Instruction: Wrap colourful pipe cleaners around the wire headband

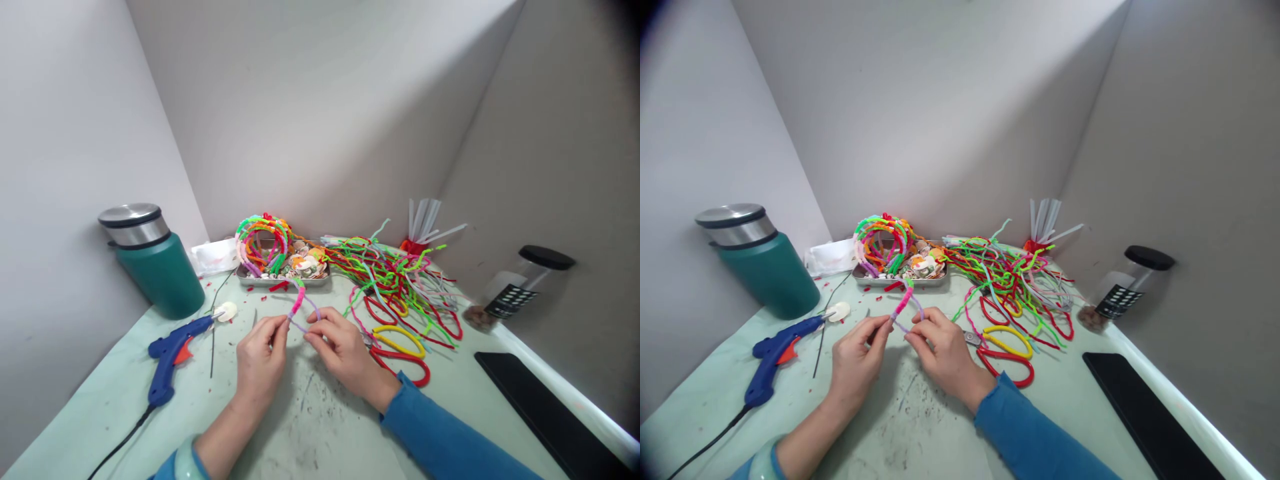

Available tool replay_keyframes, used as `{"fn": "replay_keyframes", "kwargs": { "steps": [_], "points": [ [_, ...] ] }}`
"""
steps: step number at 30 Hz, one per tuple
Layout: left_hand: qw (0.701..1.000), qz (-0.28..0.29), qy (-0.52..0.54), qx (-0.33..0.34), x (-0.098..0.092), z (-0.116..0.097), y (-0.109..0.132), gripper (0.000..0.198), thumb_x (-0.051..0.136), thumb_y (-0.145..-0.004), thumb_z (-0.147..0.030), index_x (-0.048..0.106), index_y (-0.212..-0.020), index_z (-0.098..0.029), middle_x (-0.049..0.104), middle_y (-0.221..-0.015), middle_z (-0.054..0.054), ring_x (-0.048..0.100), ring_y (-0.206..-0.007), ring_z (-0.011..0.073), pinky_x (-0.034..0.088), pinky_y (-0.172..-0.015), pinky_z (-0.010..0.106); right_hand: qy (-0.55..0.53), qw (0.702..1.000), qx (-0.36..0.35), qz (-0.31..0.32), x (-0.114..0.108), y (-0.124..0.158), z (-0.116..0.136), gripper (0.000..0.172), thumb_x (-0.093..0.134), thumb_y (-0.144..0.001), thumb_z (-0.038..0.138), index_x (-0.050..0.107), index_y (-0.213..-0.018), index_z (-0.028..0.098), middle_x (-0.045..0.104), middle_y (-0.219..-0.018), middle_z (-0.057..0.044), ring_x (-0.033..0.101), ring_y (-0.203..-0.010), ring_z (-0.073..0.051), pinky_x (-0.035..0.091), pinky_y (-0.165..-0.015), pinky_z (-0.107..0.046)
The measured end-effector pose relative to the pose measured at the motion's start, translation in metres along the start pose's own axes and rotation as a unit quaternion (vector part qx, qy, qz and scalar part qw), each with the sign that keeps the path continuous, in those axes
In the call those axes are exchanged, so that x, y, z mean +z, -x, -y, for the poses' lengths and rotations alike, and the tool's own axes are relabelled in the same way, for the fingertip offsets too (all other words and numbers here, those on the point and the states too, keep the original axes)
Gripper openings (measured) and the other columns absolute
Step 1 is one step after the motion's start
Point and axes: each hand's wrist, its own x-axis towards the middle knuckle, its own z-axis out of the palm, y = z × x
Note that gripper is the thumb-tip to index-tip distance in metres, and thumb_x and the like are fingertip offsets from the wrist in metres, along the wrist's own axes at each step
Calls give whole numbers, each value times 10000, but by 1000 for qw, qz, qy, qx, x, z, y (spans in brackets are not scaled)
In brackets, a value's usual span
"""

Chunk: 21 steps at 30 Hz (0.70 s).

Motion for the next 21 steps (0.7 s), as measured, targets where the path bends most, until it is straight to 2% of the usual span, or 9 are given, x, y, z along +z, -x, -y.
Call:
{"fn": "replay_keyframes", "kwargs": {
  "steps": [3, 6, 9, 12, 15, 17, 19, 21],
  "points": [
    [1000, 2, -1, -6, 0, 0, 1, 195, 482, -821, -256, 650, -840, -160, 654, -769, 29, 571, -644, 126, 426, -613, 212, 4, 999, -15, -40, 2, 2, -1, 185, 466, -850, 174, 610, -965, 185, 573, -969, -92, 551, -912, -179, 448, -791, -309],
    [1000, -2, 0, -27, -1, 0, 1, 201, 483, -817, -268, 653, -832, -163, 663, -770, 30, 580, -650, 131, 428, -612, 212, 5, 996, 8, -88, 4, 3, -6, 293, 444, -853, 157, 545, -1124, 205, 563, -1068, -105, 545, -960, -193, 449, -818, -333],
    [999, -5, 4, -46, 0, 0, 0, 204, 490, -807, -276, 658, -829, -163, 670, -753, 27, 582, -632, 131, 429, -594, 210, 26, 995, 46, -89, 6, 3, -11, 344, 436, -848, 148, 500, -1181, 203, 565, -1085, -107, 561, -922, -191, 461, -786, -326],
    [998, -12, 8, -57, 1, 0, -2, 207, 499, -797, -286, 663, -823, -163, 675, -748, 27, 587, -628, 132, 433, -585, 210, 96, 990, 80, -60, 8, 3, -13, 306, 475, -832, 173, 538, -1132, 175, 598, -1021, -103, 566, -901, -206, 452, -769, -323],
    [997, -12, 18, -68, 1, 1, -1, 212, 501, -795, -295, 663, -825, -161, 675, -743, 27, 592, -627, 134, 442, -591, 213, 143, 981, 113, -64, 8, 3, -11, 242, 472, -846, 214, 583, -1056, 166, 632, -956, -89, 582, -864, -202, 438, -744, -300],
    [997, -14, 25, -76, 1, 1, -1, 215, 503, -795, -302, 661, -831, -161, 673, -737, 26, 591, -617, 133, 446, -588, 214, 159, 979, 121, -46, 7, 3, -8, 197, 463, -860, 252, 627, -944, 184, 657, -867, -64, 598, -788, -186, 427, -693, -277],
    [996, -14, 30, -81, 1, 2, 0, 217, 506, -794, -310, 662, -830, -162, 670, -730, 25, 588, -604, 132, 448, -577, 214, 172, 977, 125, -12, 6, 3, -6, 208, 465, -863, 285, 646, -808, 199, 660, -753, -41, 599, -688, -169, 408, -617, -259],
    [996, -12, 32, -87, 1, 2, -1, 218, 510, -792, -316, 663, -827, -164, 668, -726, 23, 589, -597, 131, 448, -569, 214, 170, 977, 127, -4, 5, 2, -6, 227, 469, -860, 287, 638, -737, 200, 650, -696, -31, 590, -641, -161, 393, -579, -250]
  ]
}}
